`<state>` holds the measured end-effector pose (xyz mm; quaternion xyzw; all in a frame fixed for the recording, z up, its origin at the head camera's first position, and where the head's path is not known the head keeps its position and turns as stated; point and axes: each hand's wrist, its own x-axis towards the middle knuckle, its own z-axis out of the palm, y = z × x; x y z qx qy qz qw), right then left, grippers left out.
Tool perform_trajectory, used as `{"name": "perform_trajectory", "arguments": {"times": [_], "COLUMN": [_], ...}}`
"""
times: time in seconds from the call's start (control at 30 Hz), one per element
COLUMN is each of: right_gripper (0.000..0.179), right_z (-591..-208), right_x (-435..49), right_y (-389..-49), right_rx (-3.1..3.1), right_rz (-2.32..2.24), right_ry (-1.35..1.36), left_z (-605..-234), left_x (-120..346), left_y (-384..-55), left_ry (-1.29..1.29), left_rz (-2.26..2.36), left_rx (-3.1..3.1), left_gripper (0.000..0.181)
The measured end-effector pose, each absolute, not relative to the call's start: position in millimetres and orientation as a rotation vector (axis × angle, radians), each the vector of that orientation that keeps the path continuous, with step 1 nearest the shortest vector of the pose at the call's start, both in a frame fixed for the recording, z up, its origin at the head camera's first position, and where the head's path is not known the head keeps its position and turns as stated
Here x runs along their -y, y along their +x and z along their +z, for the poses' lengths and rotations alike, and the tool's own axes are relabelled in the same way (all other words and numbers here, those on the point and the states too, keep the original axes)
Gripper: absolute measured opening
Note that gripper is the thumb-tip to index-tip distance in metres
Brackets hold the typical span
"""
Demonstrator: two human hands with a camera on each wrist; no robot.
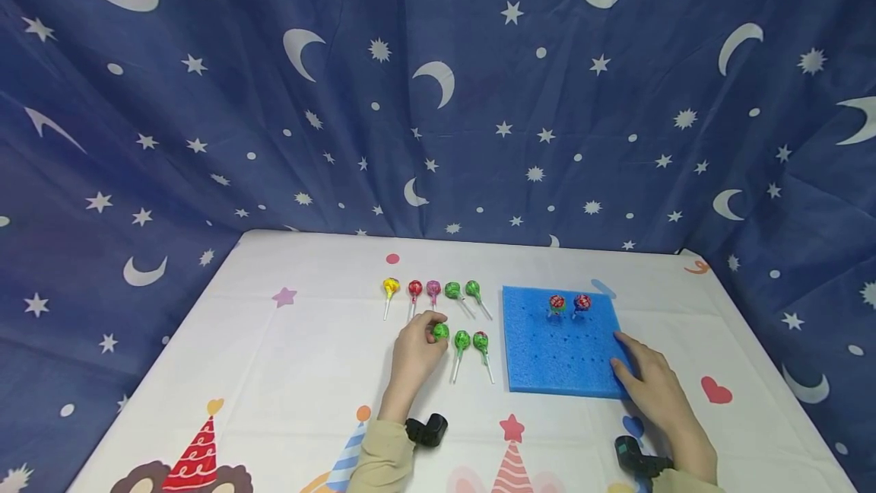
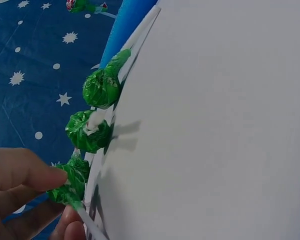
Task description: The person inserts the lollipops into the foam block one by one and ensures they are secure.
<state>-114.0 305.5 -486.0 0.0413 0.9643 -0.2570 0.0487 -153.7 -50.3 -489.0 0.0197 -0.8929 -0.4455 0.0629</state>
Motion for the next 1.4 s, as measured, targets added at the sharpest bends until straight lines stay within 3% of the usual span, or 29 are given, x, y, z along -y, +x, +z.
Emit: {"name": "perform_trajectory", "arguments": {"times": [1.4], "right_gripper": [0.068], "right_z": [-486.1], "right_x": [-306.2], "right_y": [-115.4], "right_rx": [-2.921], "right_rz": [-0.783], "right_ry": [0.138], "left_z": [-446.4], "left_x": [20.5], "left_y": [-152.5], "left_ry": [-0.061], "left_rz": [-1.563], "left_rx": [2.577], "left_gripper": [0.038]}}
